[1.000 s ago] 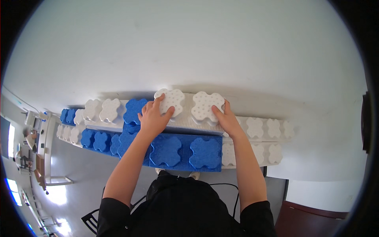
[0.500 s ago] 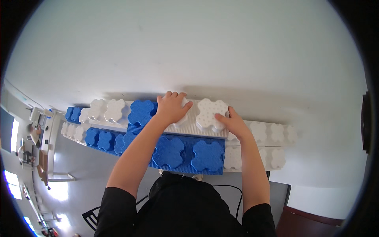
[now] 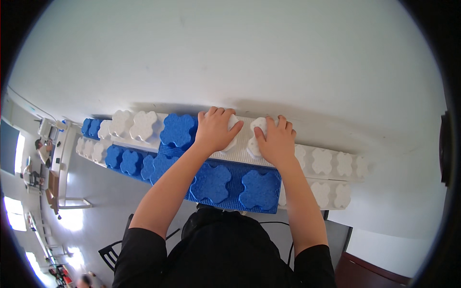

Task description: Stack and arrange large interlocking blue and white foam blocks into a wall structure.

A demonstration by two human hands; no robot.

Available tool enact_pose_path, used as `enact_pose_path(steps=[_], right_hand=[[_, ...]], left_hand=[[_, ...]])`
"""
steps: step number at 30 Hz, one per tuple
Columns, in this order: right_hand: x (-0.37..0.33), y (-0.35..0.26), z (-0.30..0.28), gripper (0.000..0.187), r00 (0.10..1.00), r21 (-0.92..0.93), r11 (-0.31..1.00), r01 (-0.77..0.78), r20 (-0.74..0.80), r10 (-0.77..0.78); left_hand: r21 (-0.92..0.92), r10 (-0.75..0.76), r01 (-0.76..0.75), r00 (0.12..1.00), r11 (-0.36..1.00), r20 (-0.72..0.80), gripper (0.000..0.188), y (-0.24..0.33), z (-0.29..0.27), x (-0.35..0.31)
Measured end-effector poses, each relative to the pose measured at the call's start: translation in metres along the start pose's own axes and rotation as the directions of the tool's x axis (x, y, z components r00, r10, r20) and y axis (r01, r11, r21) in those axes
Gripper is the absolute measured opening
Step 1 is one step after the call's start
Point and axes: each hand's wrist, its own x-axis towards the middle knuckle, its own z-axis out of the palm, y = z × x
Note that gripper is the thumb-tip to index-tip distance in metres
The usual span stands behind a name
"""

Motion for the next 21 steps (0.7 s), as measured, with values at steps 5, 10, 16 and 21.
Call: enact_pose_path(steps=[5, 10, 16, 21], right_hand=[[0.000, -0.010, -0.009, 0.062, 0.992, -0.013, 0.997, -0.072, 0.100, 0.073], [0.000, -0.013, -0.010, 0.061, 0.991, -0.026, 0.997, -0.079, 0.104, 0.081], [0.001, -0.011, -0.008, 0.060, 0.994, -0.035, 0.997, -0.064, 0.086, 0.067], [0.002, -0.007, -0.006, 0.059, 0.999, -0.039, 0.999, -0.027, 0.046, 0.028]], left_hand=[[-0.031, -0.013, 0.013, 1.000, 0.999, -0.012, 0.048, 0.000, -0.001, 0.000], [-0.044, -0.010, 0.008, 1.000, 0.999, -0.028, 0.046, -0.001, 0.000, 0.000], [-0.117, -0.043, 0.043, 0.999, 0.992, -0.003, 0.044, -0.001, -0.001, -0.001], [-0.058, -0.029, 0.029, 1.000, 0.998, 0.005, 0.043, -0.001, 0.003, 0.000]])
